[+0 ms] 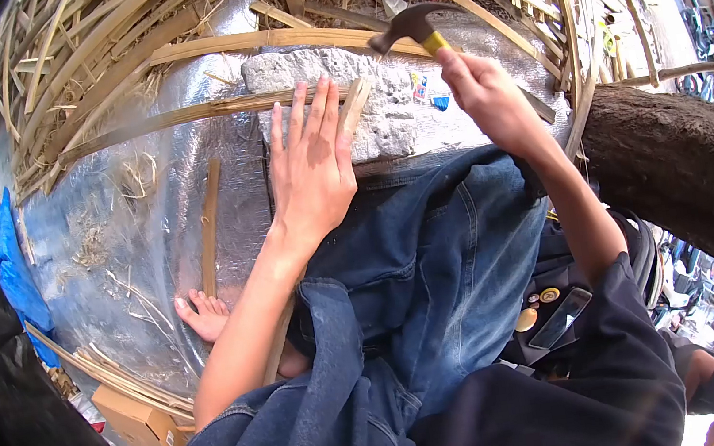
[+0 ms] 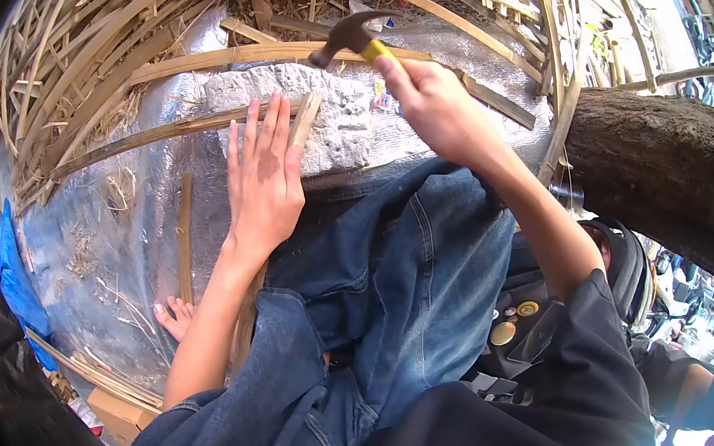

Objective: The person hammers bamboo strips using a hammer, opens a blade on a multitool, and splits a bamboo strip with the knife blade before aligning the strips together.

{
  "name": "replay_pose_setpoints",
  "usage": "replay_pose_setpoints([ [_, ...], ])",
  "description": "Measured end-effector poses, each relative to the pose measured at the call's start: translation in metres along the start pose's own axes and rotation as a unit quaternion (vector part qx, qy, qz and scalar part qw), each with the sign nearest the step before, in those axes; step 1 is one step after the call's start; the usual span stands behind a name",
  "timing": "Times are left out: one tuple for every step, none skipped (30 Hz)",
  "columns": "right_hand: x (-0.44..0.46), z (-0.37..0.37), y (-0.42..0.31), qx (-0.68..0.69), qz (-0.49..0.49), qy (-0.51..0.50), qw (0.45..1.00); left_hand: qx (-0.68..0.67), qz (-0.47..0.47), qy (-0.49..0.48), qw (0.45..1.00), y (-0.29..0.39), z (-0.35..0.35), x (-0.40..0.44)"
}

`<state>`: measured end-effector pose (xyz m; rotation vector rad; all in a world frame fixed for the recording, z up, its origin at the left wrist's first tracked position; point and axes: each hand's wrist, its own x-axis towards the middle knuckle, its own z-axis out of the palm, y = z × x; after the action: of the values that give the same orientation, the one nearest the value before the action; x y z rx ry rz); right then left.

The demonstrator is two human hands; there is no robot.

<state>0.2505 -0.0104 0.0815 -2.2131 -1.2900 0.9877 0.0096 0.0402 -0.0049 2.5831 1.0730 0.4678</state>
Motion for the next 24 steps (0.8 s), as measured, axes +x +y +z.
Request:
replay_pose_setpoints([
  [-0.003, 0.0, -0.003, -0.026, -0.013, 0.01, 1.0, 0.004, 0.004, 0.004, 1.0, 0.0, 0.0, 0.001],
  [0.001, 0.001, 0.002, -0.115, -0.07, -0.033, 0.99, 0.003, 0.005, 0.004, 1.0, 0.0, 0.001, 0.001],
  [-0.001, -0.001, 0.0, -0.116, -0.067, -0.032, 0.99, 0.01, 0.006, 0.002, 1.0, 0.0, 0.002, 0.001],
  [-0.003, -0.003, -0.005, -0.074, -0.044, -0.013, 0.996, 0.018, 0.006, 0.001, 1.0, -0.001, 0.002, 0.001],
  [-0.005, -0.005, -0.01, -0.032, -0.023, 0.005, 0.999, 0.017, 0.006, 0.002, 1.0, -0.001, 0.002, 0.002],
  [-0.006, -0.005, -0.013, -0.018, -0.02, 0.036, 0.999, 0.013, 0.005, 0.002, 1.0, 0.0, 0.0, 0.003],
  [-0.009, -0.002, -0.015, -0.019, -0.021, 0.033, 0.999, 0.008, 0.003, 0.001, 1.0, 0.0, -0.001, 0.001],
  [-0.011, 0.002, -0.016, -0.049, -0.016, 0.021, 0.998, 0.008, 0.002, 0.002, 1.0, 0.0, -0.001, 0.001],
  [-0.013, 0.003, -0.015, -0.08, -0.009, 0.011, 0.997, 0.016, 0.0, -0.003, 1.0, 0.001, -0.001, 0.0],
  [-0.007, 0.008, -0.004, -0.128, -0.107, 0.019, 0.986, 0.024, -0.002, -0.008, 1.0, 0.001, -0.001, 0.001],
  [-0.008, 0.005, 0.0, -0.128, -0.106, 0.021, 0.986, 0.023, 0.0, -0.008, 1.0, 0.002, 0.0, 0.001],
  [-0.01, 0.0, -0.009, -0.085, -0.055, 0.027, 0.994, 0.023, 0.002, -0.004, 1.0, 0.001, 0.001, 0.001],
  [-0.011, -0.002, -0.013, -0.043, -0.005, 0.032, 0.999, 0.023, 0.002, 0.001, 1.0, 0.0, 0.002, 0.001],
  [-0.01, -0.002, -0.013, -0.007, 0.001, 0.046, 0.999, 0.022, 0.0, 0.0, 1.0, 0.0, 0.002, 0.0],
  [-0.011, 0.001, -0.012, -0.008, 0.001, 0.046, 0.999, 0.024, 0.001, 0.002, 1.0, -0.001, 0.003, -0.001],
  [-0.011, 0.004, -0.011, -0.045, -0.009, 0.027, 0.999, 0.028, 0.005, 0.005, 1.0, -0.001, 0.003, 0.0],
  [-0.012, 0.008, -0.007, -0.082, -0.018, 0.009, 0.996, 0.027, 0.007, 0.006, 1.0, -0.001, 0.003, 0.0],
  [-0.009, 0.01, -0.008, -0.124, -0.077, 0.008, 0.989, 0.03, 0.005, 0.004, 1.0, -0.001, 0.004, 0.0],
  [-0.011, 0.007, -0.009, -0.124, -0.076, 0.01, 0.989, 0.033, 0.003, 0.002, 0.999, -0.001, 0.004, 0.0],
  [-0.012, 0.003, -0.012, -0.071, -0.035, 0.022, 0.997, 0.032, 0.004, 0.001, 0.999, -0.002, 0.005, -0.001],
  [-0.012, 0.0, -0.017, -0.019, 0.005, 0.032, 0.999, 0.033, 0.005, 0.004, 0.999, -0.002, 0.004, 0.0],
  [-0.01, 0.0, -0.013, 0.0, -0.01, 0.051, 0.999, 0.034, 0.005, 0.006, 0.999, -0.001, 0.004, -0.001],
  [-0.013, 0.002, -0.013, -0.001, -0.01, 0.05, 0.999, 0.033, 0.003, 0.007, 0.999, 0.0, 0.004, -0.001],
  [-0.017, 0.004, -0.014, -0.046, -0.023, 0.032, 0.998, 0.034, 0.002, 0.005, 0.999, 0.0, 0.004, -0.001],
])
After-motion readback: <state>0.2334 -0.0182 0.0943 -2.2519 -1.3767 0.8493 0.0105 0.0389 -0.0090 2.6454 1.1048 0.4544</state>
